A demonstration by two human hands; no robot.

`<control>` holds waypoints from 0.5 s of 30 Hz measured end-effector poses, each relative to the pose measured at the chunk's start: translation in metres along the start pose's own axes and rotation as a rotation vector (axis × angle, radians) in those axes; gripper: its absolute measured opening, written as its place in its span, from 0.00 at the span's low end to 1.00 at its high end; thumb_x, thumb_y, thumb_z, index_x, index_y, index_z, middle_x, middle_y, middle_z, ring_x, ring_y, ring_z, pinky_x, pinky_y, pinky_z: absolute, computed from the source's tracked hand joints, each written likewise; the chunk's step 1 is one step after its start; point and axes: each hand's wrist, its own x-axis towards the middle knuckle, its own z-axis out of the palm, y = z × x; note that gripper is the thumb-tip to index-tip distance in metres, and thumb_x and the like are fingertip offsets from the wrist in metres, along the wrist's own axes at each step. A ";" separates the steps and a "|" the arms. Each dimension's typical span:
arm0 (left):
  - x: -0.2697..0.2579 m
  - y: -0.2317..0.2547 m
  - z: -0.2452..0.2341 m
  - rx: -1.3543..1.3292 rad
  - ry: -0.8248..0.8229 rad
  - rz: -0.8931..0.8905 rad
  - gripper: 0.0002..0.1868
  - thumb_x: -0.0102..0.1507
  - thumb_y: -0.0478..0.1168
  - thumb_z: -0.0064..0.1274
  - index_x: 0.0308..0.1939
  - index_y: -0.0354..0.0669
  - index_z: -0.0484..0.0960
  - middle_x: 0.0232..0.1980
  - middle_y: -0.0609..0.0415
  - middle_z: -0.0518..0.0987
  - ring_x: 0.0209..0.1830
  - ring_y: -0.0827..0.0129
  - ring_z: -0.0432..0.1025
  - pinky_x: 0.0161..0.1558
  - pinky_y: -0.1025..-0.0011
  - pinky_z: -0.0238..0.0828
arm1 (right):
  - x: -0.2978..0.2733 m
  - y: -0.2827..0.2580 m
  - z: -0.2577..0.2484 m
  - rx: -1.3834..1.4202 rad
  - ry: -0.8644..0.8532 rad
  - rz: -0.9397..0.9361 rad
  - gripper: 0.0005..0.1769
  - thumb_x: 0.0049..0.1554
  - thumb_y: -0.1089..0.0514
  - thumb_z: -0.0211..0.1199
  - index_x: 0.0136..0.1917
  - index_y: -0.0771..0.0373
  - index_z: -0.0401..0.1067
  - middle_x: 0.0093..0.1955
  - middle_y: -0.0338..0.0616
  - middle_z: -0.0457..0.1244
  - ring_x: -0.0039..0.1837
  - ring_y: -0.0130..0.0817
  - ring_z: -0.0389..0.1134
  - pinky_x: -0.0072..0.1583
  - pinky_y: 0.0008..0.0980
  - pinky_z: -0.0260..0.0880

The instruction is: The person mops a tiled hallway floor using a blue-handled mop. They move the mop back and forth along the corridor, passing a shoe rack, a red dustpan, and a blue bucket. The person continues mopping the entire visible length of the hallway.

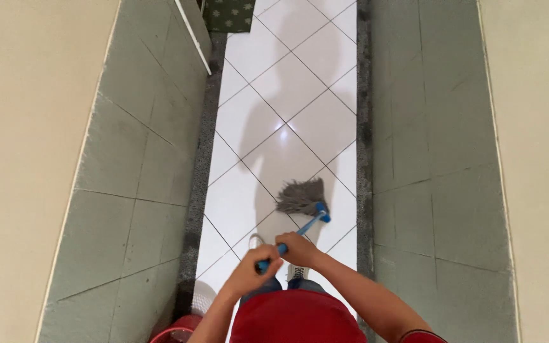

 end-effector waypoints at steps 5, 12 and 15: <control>-0.009 -0.027 0.042 -0.062 -0.142 -0.055 0.12 0.72 0.42 0.49 0.33 0.49 0.74 0.35 0.58 0.74 0.38 0.66 0.68 0.44 0.65 0.66 | -0.058 0.032 0.009 0.052 0.111 0.034 0.16 0.52 0.67 0.57 0.29 0.54 0.55 0.27 0.36 0.55 0.32 0.31 0.53 0.39 0.38 0.50; -0.020 -0.050 0.061 -0.073 -0.248 -0.003 0.14 0.73 0.41 0.49 0.31 0.48 0.71 0.32 0.58 0.69 0.36 0.66 0.63 0.44 0.67 0.62 | -0.096 0.044 0.034 0.022 0.282 0.228 0.11 0.49 0.63 0.55 0.29 0.54 0.58 0.29 0.40 0.59 0.34 0.38 0.60 0.39 0.43 0.51; -0.033 -0.052 0.052 -0.022 -0.274 -0.028 0.14 0.73 0.41 0.50 0.32 0.48 0.71 0.33 0.59 0.71 0.37 0.66 0.64 0.46 0.67 0.62 | -0.091 0.065 0.067 -0.063 0.382 0.093 0.10 0.48 0.64 0.57 0.30 0.55 0.59 0.29 0.41 0.62 0.36 0.46 0.63 0.44 0.44 0.58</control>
